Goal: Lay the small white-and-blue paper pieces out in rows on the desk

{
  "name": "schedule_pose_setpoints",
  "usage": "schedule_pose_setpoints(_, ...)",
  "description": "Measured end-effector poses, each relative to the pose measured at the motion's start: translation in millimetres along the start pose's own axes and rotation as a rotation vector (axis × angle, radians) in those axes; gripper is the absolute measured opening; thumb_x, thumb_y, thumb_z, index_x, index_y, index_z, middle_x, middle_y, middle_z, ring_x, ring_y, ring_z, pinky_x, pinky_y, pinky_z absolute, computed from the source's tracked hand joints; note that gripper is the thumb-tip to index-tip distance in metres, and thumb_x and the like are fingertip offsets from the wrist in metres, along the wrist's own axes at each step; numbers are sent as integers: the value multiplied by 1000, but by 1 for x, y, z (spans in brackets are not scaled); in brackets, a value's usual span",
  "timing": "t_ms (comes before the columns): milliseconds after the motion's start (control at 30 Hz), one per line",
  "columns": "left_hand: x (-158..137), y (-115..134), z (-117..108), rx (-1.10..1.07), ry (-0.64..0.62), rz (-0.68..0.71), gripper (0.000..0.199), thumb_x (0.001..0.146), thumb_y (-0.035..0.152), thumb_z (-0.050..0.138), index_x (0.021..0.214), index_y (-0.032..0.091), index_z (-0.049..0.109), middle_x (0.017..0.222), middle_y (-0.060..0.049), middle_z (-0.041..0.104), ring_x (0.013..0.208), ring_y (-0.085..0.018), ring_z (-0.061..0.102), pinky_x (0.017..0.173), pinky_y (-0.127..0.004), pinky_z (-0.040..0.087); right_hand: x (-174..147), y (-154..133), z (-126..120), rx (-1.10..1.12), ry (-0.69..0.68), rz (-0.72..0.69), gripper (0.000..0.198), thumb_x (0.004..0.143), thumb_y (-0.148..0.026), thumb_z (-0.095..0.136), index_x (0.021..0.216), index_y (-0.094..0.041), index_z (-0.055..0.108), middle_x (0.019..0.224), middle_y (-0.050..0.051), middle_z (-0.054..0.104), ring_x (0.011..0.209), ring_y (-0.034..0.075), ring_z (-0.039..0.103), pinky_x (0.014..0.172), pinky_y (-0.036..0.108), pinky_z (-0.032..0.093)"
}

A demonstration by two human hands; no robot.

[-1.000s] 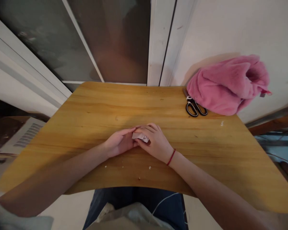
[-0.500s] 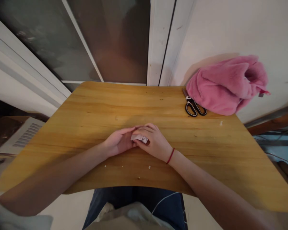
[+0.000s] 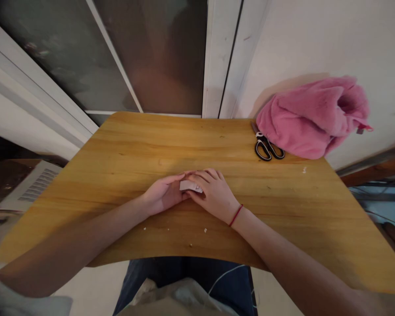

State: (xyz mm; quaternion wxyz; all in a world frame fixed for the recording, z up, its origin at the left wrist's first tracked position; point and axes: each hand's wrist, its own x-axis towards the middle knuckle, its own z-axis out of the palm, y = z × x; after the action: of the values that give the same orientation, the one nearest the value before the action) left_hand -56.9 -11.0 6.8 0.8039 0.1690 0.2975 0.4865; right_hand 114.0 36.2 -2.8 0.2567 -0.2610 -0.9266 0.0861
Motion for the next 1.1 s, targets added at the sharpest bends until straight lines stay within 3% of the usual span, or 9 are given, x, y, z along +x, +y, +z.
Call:
schedule_pose_setpoints(133,1,-1,-2,-6,-9,37,21,85,15,51,100,14,66,99,-8,66,93,-17,60,87,-32,43,2,-1,-4,-15,3,7,34,84,-25,57,118,-22,55,113,7,62,104,24,52,89,43,44)
schedule_pose_setpoints(333,4,-1,-5,-10,87,95,20,82,9,52,96,13,65,95,-6,65,87,-15,59,79,-29,46,4,-4,-11,33,24,89,41,84,-33,59,122,-21,50,116,8,59,107,25,51,93,43,43)
schedule_pose_setpoints(633,4,-1,-5,-18,100,121,20,82,4,51,94,12,64,89,-6,65,82,-14,60,76,-26,46,4,-7,-8,180,49,49,36,87,-25,56,122,-22,51,114,7,60,105,21,53,94,40,45)
schedule_pose_setpoints(867,4,-2,-5,-11,40,99,17,81,5,53,93,11,64,86,-6,64,79,-13,60,76,-27,47,3,-10,-7,277,107,54,31,87,-20,56,117,-22,54,113,6,61,106,19,53,93,38,46)
schedule_pose_setpoints(1100,3,-3,-5,-14,13,69,15,81,5,54,90,12,64,91,-7,64,81,-14,60,83,-30,46,3,-11,-8,421,102,173,26,86,-19,56,111,-24,57,107,4,62,98,17,56,89,34,48)
